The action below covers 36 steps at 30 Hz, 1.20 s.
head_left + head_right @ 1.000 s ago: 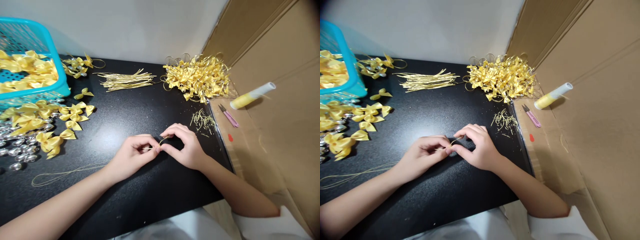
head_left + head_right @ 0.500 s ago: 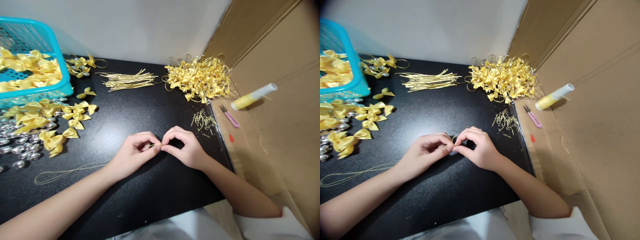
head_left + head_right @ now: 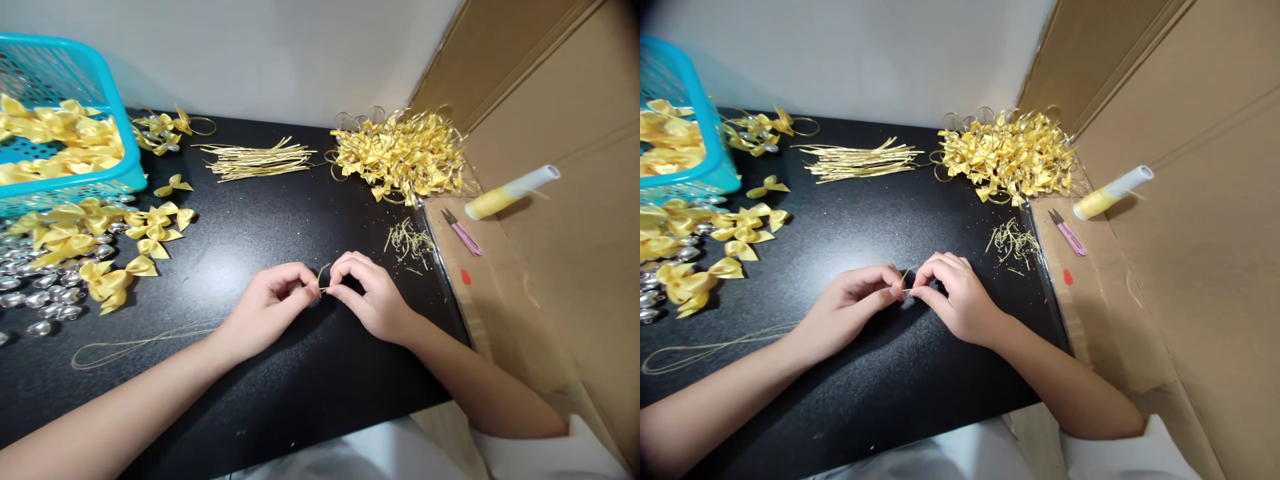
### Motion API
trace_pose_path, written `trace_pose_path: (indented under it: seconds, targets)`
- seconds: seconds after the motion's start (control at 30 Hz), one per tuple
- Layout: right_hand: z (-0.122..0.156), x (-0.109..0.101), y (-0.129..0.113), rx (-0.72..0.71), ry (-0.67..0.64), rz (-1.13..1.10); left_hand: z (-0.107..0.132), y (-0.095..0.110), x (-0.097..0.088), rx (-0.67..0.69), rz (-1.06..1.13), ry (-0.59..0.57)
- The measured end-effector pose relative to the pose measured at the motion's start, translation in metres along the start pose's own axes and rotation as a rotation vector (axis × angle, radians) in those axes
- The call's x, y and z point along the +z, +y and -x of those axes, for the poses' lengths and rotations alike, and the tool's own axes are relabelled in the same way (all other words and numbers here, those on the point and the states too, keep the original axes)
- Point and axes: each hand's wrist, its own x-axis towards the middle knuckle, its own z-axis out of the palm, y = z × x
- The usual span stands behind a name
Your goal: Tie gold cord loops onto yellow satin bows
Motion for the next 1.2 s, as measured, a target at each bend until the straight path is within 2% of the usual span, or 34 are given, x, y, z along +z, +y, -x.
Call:
trace_pose_path:
  seconds: [0.17, 0.37, 0.6, 0.73, 0.93, 1.2]
  targets:
    - [0.003, 0.009, 0.0, -0.008, 0.152, 0.065, -0.002, -0.001, -0.002, 0.016, -0.002, -0.041]
    - [0.007, 0.012, -0.006, -0.107, 0.349, 0.226, -0.002, 0.0, -0.001, -0.008, 0.081, 0.024]
    - [0.011, 0.016, -0.008, -0.085, 0.225, 0.267, 0.001, -0.002, 0.001, 0.007, 0.118, 0.106]
    - [0.013, 0.018, -0.008, -0.083, 0.17, 0.319, 0.0, -0.005, 0.0, 0.01, 0.179, 0.109]
    - [0.014, 0.021, -0.009, -0.139, 0.233, 0.375, -0.003, -0.008, -0.004, -0.039, 0.304, 0.003]
    - [0.014, 0.019, -0.007, -0.144, 0.27, 0.395, -0.005, -0.004, -0.009, -0.086, 0.246, -0.104]
